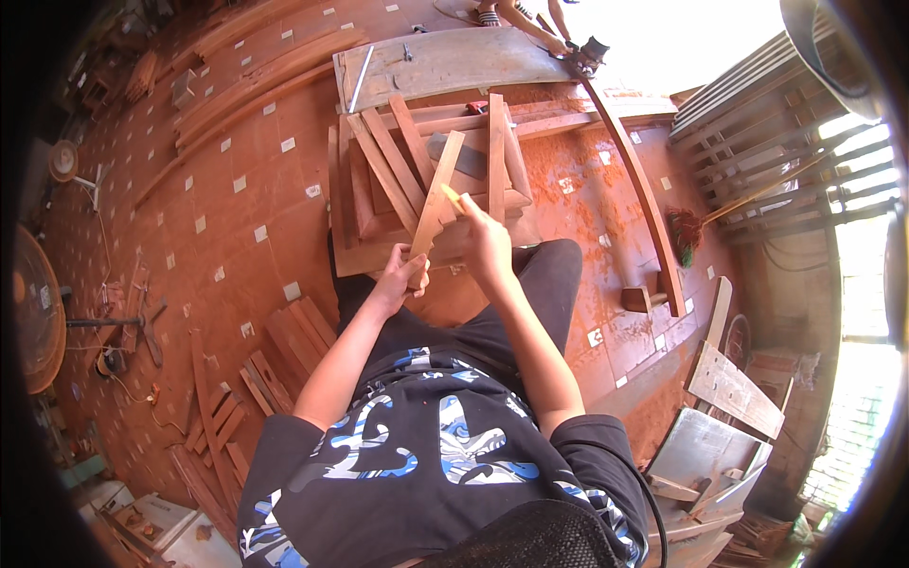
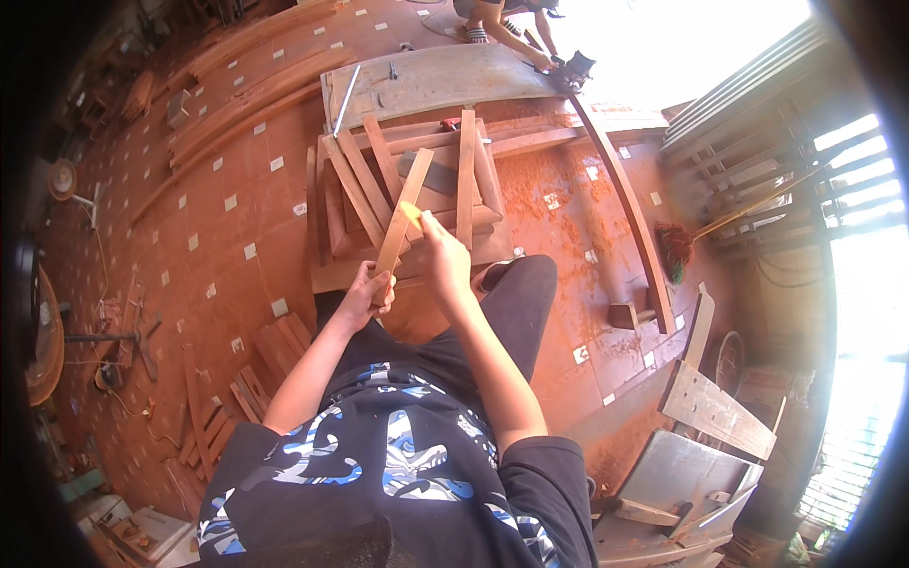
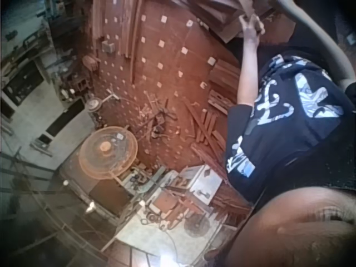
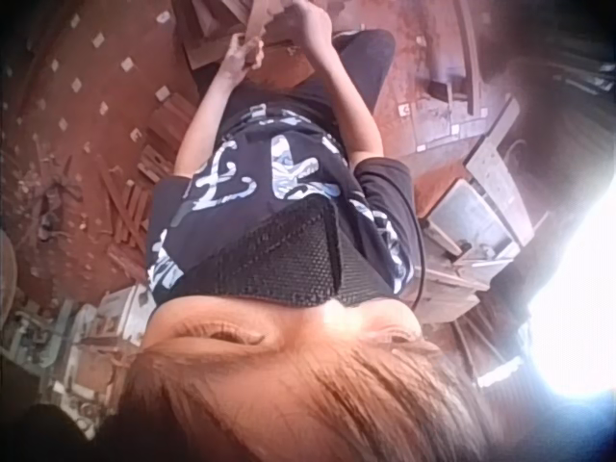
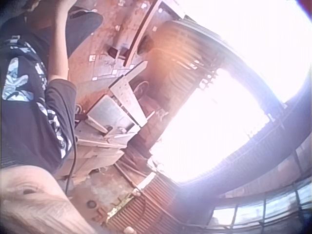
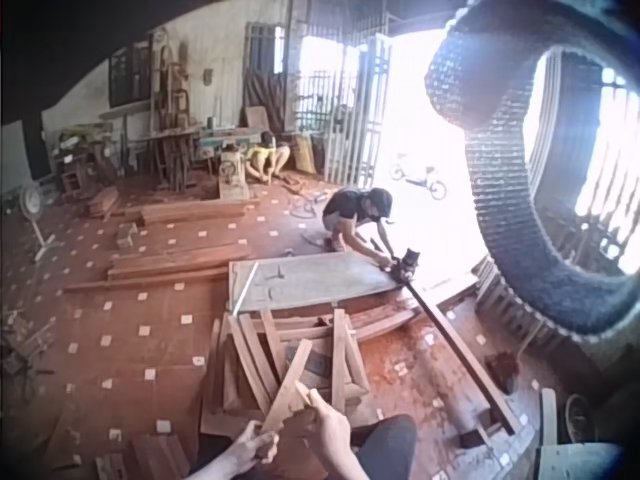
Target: The person sands wooden planks using a sanding block. They hold each plank with one hand and rub the sanding block along the surface with the other, flipping the pieces to sand different sides. The person works on multiple planks sequentially in a workshop setting.
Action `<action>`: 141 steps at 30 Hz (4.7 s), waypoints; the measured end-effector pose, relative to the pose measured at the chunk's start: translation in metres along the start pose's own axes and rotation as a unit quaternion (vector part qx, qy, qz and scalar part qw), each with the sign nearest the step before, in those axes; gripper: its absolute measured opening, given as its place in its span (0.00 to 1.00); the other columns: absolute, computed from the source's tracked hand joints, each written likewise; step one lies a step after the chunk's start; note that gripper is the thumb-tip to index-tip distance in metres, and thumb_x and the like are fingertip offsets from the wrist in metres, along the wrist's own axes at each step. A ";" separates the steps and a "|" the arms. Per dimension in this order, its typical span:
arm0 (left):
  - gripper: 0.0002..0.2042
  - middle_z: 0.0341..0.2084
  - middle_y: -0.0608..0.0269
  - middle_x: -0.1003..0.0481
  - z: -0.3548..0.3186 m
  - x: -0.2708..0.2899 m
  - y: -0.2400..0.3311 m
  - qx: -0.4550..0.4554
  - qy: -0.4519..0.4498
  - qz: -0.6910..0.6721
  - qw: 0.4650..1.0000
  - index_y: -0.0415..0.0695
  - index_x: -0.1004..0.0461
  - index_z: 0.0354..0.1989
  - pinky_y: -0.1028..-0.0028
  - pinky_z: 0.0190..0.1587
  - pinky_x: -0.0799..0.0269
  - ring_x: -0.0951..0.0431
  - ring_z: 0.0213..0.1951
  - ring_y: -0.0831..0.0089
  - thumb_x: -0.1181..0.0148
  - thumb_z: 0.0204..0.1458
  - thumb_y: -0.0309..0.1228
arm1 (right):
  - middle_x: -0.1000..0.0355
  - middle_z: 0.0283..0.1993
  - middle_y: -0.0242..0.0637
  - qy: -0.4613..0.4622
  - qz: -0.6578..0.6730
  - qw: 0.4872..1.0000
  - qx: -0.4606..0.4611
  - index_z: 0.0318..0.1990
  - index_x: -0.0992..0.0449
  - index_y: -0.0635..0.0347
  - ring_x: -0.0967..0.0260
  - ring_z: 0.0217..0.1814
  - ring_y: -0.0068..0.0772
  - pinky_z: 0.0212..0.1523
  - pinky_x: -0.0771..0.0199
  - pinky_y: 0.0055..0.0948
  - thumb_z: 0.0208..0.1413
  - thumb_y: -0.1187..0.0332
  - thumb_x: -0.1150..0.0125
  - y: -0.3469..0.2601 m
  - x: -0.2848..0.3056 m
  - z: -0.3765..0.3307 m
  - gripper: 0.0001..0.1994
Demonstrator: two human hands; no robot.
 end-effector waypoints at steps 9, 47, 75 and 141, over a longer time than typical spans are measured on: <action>0.25 0.37 0.61 0.20 0.016 0.033 -0.037 0.109 -0.017 -0.182 0.977 0.47 0.27 0.51 0.69 0.24 0.28 0.20 0.26 0.71 0.63 0.71 0.55 | 0.33 0.70 0.49 -0.110 -0.192 0.955 0.200 0.65 0.31 0.64 0.38 0.74 0.53 0.72 0.37 0.42 0.48 0.69 0.36 -0.037 -0.065 -0.047 0.33; 0.20 0.29 0.65 0.25 0.010 0.014 -0.028 0.072 -0.015 -0.134 0.988 0.49 0.29 0.47 0.72 0.22 0.37 0.27 0.22 0.73 0.63 0.73 0.49 | 0.18 0.31 0.42 -0.096 -0.048 0.994 0.019 0.38 0.14 0.50 0.19 0.35 0.47 0.40 0.19 0.43 0.54 0.55 0.30 -0.013 -0.047 -0.011 0.12; 0.25 0.20 0.69 0.24 0.016 0.024 -0.033 0.086 0.074 -0.013 0.993 0.53 0.27 0.35 0.75 0.15 0.40 0.27 0.14 0.75 0.62 0.69 0.58 | 0.60 0.83 0.53 -0.055 -0.148 0.983 0.091 0.76 0.49 0.69 0.70 0.86 0.58 0.81 0.72 0.57 0.64 0.43 0.46 -0.013 -0.111 0.018 0.44; 0.31 0.76 0.55 0.46 0.156 -0.052 0.114 -0.203 0.242 0.827 0.466 0.54 0.47 0.77 0.46 0.71 0.45 0.49 0.76 0.49 0.48 0.67 0.41 | 0.26 0.23 0.28 -0.169 0.381 0.864 -0.284 0.41 0.20 0.67 0.35 0.20 0.15 0.21 0.36 0.20 0.58 0.72 0.28 0.222 -0.013 0.081 0.09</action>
Point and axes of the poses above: each hand's wrist, its own z-axis towards the middle knuckle, its own x-axis out of the back of the hand, y = z × x, the point moved 8 cm from there along z, towards the middle knuckle
